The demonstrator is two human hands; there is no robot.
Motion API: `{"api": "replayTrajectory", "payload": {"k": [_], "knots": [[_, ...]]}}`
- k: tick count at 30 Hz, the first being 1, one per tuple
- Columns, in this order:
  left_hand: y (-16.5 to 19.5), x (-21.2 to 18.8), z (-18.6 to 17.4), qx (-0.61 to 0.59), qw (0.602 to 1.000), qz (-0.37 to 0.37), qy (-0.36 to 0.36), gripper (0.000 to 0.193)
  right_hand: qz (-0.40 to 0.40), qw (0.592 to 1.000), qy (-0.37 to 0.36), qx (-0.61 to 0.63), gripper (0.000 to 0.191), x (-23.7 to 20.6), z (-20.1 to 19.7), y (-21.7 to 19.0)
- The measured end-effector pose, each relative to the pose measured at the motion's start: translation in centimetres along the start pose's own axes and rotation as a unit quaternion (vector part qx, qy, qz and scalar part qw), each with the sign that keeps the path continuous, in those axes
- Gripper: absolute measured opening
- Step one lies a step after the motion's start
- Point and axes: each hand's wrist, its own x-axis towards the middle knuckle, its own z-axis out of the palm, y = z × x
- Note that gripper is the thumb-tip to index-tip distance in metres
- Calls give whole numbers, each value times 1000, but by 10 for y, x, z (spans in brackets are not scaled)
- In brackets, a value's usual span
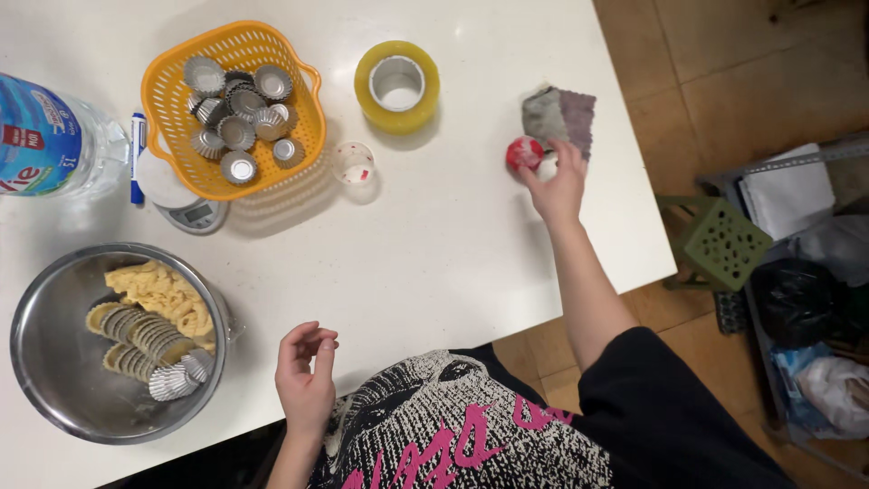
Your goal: The person opens a bag of white chocolate shavings and pours some into a small bowl on the table. They then pick up a ball of red dough, wrap it in plastic wrap, and walk to the sink to rinse their hands.
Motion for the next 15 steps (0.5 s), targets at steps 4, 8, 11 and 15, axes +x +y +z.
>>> {"api": "replayTrajectory", "payload": {"k": [4, 8, 11, 15], "knots": [[-4, -7, 6, -10, 1000, 24, -16, 29, -19, 994, -97, -47, 78, 20, 1, -12], [-11, -21, 8, -45, 999, -6, 5, 27, 54, 993, -100, -24, 67, 25, 9, -25], [-15, -31, 7, -101, 993, -50, 24, 25, 96, 980, -135, 108, 52, 9, 18, -31], [-11, -28, 24, -132, 989, -68, -7, 27, 140, 881, -211, 400, 47, -56, 27, -56]]}}
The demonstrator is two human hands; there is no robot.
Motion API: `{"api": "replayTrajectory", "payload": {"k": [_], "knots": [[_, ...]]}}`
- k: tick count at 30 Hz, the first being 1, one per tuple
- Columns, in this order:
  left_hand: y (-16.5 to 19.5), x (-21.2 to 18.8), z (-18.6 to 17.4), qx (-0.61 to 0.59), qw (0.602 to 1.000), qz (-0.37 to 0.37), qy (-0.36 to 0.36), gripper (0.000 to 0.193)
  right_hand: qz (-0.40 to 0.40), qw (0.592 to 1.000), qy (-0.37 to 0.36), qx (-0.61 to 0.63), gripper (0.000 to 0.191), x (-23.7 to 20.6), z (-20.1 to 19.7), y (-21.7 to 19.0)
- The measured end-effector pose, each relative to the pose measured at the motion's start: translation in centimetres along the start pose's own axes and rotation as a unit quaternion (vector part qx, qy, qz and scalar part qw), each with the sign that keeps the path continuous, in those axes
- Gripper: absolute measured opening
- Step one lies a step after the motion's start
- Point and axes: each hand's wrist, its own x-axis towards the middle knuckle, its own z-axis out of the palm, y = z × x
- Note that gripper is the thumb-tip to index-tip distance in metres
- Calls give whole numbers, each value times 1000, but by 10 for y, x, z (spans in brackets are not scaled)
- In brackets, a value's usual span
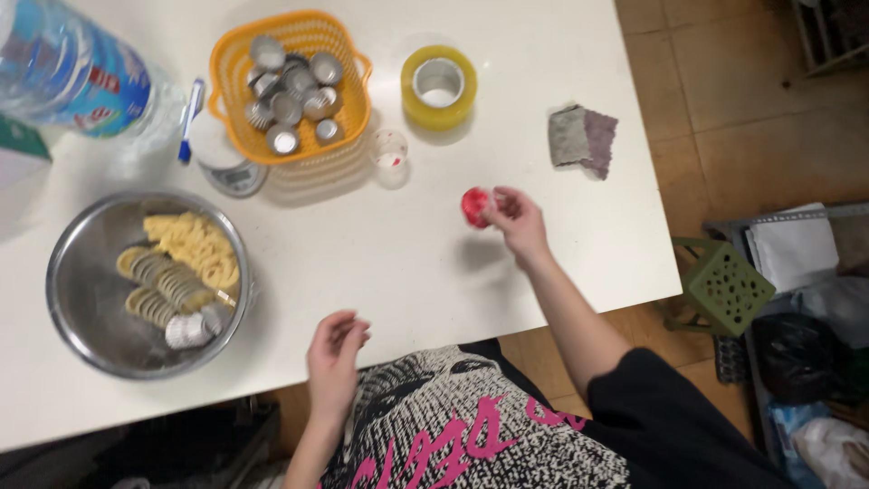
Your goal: The person opens a bag of white chocolate shavings and pours some into a small bowl on the table. They then pick up a ball of red dough, wrap it in plastic wrap, and walk to the sink to rinse their hands.
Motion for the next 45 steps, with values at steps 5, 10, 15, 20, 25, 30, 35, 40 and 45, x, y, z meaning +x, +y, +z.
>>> {"api": "replayTrajectory", "payload": {"k": [5, 10, 15, 20, 25, 30, 35, 40, 45], "knots": [[30, 19, 41, 19, 985, -37, -167, 49, 87, 957, -156, 228, 48, -95, 48, -26], [71, 10, 67, 8, 979, 30, -201, 50, 26, 942, -257, 216, 51, -135, 49, -68], [88, 7, 79, 25, 974, 76, -212, 44, -107, 951, -290, 15, 55, -131, 25, -80], [87, 1, 88, 69, 971, 100, -208, 38, -127, 941, -312, -24, 62, -137, 17, -76], [87, -7, 91, 52, 968, 146, -199, 42, -140, 944, -298, 19, 62, -140, 23, -71], [93, -9, 94, 31, 967, 155, -200, 43, -140, 948, -280, 56, 60, -141, 25, -68], [92, -13, 93, 30, 969, 151, -191, 38, -133, 955, -253, 79, 62, -149, 29, -67], [80, -13, 84, -37, 972, 127, -193, 38, -143, 961, -233, 49, 65, -160, 39, -65], [75, -6, 63, -162, 957, 61, -232, 42, -179, 953, -243, 5, 60, -165, 47, -81]]}}
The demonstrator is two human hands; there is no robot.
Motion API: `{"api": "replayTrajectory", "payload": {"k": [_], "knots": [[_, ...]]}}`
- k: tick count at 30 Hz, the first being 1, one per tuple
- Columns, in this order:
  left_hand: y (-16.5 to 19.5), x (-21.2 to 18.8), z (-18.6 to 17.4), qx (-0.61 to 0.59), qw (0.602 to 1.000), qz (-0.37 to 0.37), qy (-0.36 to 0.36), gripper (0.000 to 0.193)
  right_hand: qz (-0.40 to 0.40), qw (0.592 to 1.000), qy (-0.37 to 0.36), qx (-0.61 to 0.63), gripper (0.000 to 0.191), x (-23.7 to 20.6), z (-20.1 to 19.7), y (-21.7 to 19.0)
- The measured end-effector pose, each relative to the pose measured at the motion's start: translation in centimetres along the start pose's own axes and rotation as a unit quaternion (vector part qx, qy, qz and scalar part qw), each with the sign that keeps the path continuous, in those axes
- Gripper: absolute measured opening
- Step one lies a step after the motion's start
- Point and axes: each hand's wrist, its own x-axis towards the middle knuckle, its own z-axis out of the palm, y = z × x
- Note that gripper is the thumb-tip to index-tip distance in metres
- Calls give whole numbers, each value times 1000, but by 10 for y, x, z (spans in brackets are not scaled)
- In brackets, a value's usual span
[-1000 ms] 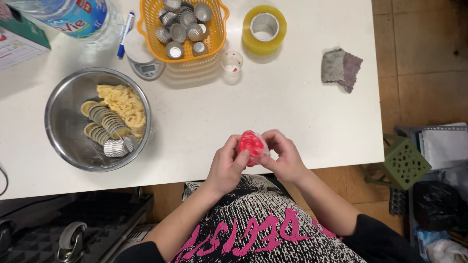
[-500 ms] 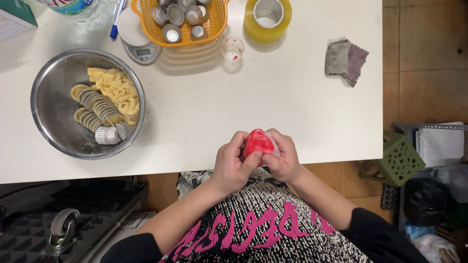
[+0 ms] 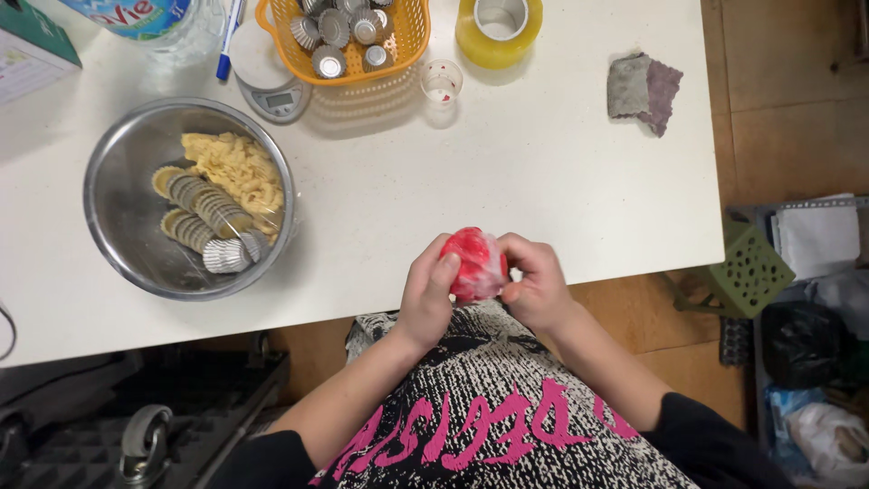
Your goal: The person opens a bag of white chocolate shavings and pours some into a small bowl on the table. They then pick up a ball of red dough, wrap it in plastic wrap, and walk to the sink to rinse their hands.
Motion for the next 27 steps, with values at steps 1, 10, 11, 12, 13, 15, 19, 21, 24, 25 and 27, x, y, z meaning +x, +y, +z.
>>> {"api": "replayTrajectory", "payload": {"k": [1, 10, 11, 12, 13, 15, 19, 21, 24, 25, 27], "knots": [[3, -3, -4, -18, 999, -32, 6, 43, -1, 1000, 1, -29, 55, 2, 2, -7], [17, -24, -41, 9, 997, -80, -10, 39, -4, 972, 105, -210, 27, 8, 57, -72], [16, -26, -46, 20, 997, -76, -14, 37, -7, 968, 114, -222, 22, 9, 63, -72], [14, -28, -51, 22, 996, -82, -16, 36, -11, 965, 122, -234, 18, 9, 67, -71], [13, -29, -57, 25, 996, -89, -19, 34, -15, 961, 130, -246, 13, 9, 71, -69], [10, -31, -68, 51, 994, -93, -30, 33, 11, 958, 141, -251, 7, 5, 81, -62], [7, -29, -85, 43, 991, -112, -63, 34, 124, 974, 176, -66, 5, -2, 99, -41], [8, -28, -91, 22, 990, -121, -74, 36, 155, 969, 190, -7, 6, -10, 106, -33], [9, -22, -95, 39, 989, -107, -90, 38, 104, 975, 196, -10, 7, -18, 112, -24], [10, -20, -96, 42, 989, -109, -94, 39, 76, 978, 194, -25, 7, -20, 112, -22], [13, -16, -97, 36, 987, -123, -92, 40, 138, 952, 250, 106, 10, -21, 111, -21]]}}
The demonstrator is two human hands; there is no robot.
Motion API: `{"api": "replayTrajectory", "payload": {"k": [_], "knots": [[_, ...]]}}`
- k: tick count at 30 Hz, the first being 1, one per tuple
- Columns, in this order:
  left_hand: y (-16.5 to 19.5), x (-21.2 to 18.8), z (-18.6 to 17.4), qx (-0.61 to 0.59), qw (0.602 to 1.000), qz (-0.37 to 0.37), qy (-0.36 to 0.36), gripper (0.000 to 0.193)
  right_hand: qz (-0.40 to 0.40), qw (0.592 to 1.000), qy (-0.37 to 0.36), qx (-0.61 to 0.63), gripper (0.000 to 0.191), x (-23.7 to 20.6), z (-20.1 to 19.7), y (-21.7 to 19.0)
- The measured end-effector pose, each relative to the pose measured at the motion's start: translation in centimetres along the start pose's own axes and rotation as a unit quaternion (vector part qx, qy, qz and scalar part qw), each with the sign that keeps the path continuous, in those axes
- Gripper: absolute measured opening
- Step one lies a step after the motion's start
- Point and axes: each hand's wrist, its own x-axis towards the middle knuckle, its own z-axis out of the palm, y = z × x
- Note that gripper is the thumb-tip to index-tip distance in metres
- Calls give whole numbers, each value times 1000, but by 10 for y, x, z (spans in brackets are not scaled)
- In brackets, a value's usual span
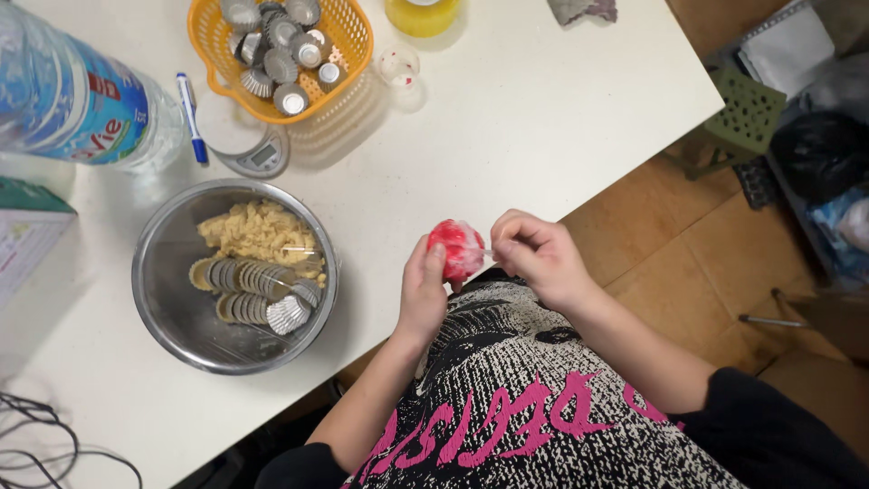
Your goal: The person opens a bag of white chocolate shavings and pours some into a small bowl on the table. They then pick up a ball of red dough, wrap it in plastic wrap, and walk to the sink to rinse their hands.
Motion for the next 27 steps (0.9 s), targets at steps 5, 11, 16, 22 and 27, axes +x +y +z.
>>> {"api": "replayTrajectory", "payload": {"k": [5, 11, 16, 22, 27], "knots": [[16, 7, -1, -3, 999, -32, -20, 43, -63, 995, 19, -71, 16, 4, 0, -14], [18, 17, 19, 0, 997, -66, -41, 37, -132, 970, -41, -199, 36, 11, -7, -31], [5, 37, 38, 50, 995, -81, -19, 35, -139, 962, -94, -217, 34, 30, -50, -34], [-12, 73, 97, 65, 990, -118, 37, 33, -133, 942, -159, -264, 31, 57, -122, -51], [-26, 107, 143, 133, 981, -122, 76, 35, -161, 909, -188, -336, 23, 78, -179, -66]]}}
